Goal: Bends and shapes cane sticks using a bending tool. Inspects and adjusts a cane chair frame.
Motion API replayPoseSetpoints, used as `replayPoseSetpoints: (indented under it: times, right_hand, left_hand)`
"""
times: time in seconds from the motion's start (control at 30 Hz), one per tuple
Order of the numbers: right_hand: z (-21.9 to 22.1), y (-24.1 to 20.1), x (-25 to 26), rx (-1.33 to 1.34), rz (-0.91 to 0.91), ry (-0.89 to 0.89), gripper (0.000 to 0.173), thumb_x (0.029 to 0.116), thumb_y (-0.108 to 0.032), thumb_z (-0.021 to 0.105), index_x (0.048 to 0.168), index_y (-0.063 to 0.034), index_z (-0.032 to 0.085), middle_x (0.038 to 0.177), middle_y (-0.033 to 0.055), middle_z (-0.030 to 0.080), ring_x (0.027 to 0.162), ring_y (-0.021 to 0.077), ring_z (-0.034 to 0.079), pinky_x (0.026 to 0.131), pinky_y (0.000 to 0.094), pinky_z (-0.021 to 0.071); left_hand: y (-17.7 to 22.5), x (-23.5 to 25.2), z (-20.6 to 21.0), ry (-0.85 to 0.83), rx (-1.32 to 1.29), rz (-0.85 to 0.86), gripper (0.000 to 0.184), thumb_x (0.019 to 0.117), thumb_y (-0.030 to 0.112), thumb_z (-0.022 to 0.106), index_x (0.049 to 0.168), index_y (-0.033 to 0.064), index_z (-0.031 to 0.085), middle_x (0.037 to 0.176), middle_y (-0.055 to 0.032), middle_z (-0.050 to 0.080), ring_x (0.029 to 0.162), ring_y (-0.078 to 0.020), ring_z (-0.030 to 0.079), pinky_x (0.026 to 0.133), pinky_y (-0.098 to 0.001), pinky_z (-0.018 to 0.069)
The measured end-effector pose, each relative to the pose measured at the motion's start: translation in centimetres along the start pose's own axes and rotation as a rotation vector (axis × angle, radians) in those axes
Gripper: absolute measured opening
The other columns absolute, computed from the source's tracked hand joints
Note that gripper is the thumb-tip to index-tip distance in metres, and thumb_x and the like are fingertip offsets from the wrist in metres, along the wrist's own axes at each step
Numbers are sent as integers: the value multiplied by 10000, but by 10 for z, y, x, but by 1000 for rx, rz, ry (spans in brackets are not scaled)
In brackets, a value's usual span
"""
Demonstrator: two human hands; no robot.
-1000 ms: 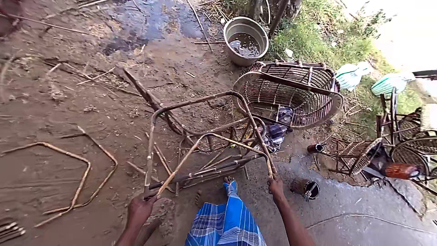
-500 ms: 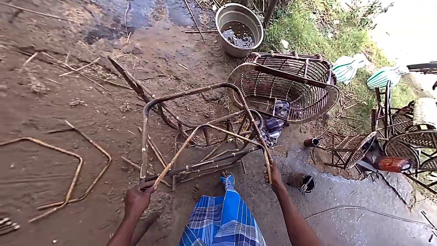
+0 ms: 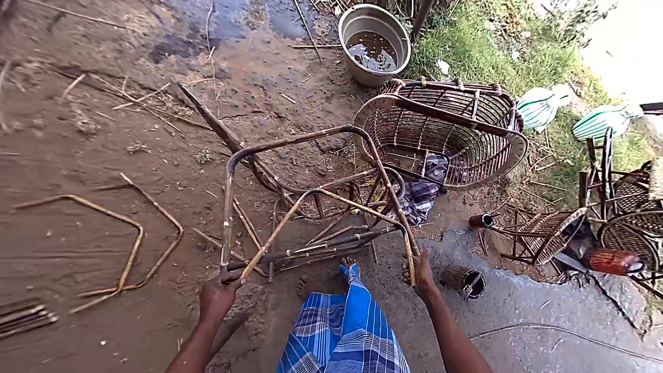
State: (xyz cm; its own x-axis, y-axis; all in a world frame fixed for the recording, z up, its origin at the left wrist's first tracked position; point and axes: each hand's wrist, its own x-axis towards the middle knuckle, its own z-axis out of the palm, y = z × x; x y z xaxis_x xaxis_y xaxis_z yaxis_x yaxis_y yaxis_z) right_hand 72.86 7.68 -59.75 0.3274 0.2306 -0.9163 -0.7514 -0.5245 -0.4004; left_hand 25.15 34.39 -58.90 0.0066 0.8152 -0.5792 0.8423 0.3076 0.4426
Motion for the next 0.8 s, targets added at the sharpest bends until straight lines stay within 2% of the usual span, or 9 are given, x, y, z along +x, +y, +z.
replayPoseSetpoints:
  times: [0.1, 0.2, 0.27, 0.33, 0.4, 0.47, 0.63, 0.8]
  right_hand:
    - [-5, -2, -3, -45, -19, 11, 946, 964, -795, 26, 1264, -96, 590, 645, 55, 555, 457, 156, 505, 414, 301, 445]
    - [0, 1, -3, -89, -34, 4, 907, 988, -763, 31, 1266, -107, 592, 645, 50, 544, 467, 168, 514, 426, 323, 465]
    - [4, 1, -1, -102, -32, 7, 807, 1032, -712, 104, 1249, -111, 596, 639, 40, 540, 458, 157, 509, 414, 311, 458]
    - [4, 3, 0, -112, -28, 21, 573, 1107, -539, 256, 1258, -101, 593, 672, 45, 555, 467, 148, 510, 416, 296, 451]
    - [1, 2, 0, -111, -20, 32, 379, 1125, -343, 339, 1297, -95, 568, 687, 54, 563, 463, 137, 499, 406, 279, 430]
    - [0, 0, -1, -122, -15, 46, 355, 1127, -301, 352, 1325, -96, 564, 692, 53, 567, 452, 124, 482, 394, 263, 409]
    - [4, -2, -6, -140, -11, 93, 367, 1129, -326, 357, 1304, -90, 576, 681, 47, 570, 420, 97, 445, 369, 231, 364]
    - [8, -8, -7, -198, -21, 132, 339, 1127, -303, 366, 1274, -84, 579, 676, 35, 543, 423, 94, 425, 373, 232, 355]
  left_hand:
    - [10, -5, 4, -15, 15, -23, 167, 941, 78, 748, 1090, 2, 744, 1101, -195, 730, 1014, -355, 691, 942, -591, 518]
    - [3, -5, 0, 6, 32, -50, 185, 941, 102, 750, 1116, 42, 754, 1140, -154, 740, 1092, -322, 694, 1012, -574, 511]
    - [2, -4, -3, 12, 49, -75, 180, 942, 116, 750, 1112, 56, 761, 1130, -150, 743, 1087, -327, 695, 1002, -584, 511]
    - [4, -7, -5, 6, 89, -105, 171, 951, 134, 740, 1110, 76, 768, 1125, -142, 746, 1081, -329, 696, 992, -587, 513]
    - [9, -10, -5, 12, 145, -119, 165, 959, 159, 731, 1105, 93, 768, 1116, -142, 745, 1077, -338, 693, 989, -599, 508]
    - [13, -14, -4, 26, 187, -118, 175, 958, 169, 732, 1113, 94, 767, 1126, -153, 740, 1083, -351, 689, 994, -601, 506]
    - [18, -12, -7, 5, 240, -107, 183, 975, 151, 696, 1135, 85, 757, 1145, -187, 721, 1099, -379, 681, 989, -604, 512]
    - [15, 0, -12, -57, 242, -92, 181, 978, 161, 694, 1133, 93, 756, 1118, -162, 739, 1072, -374, 692, 961, -614, 518]
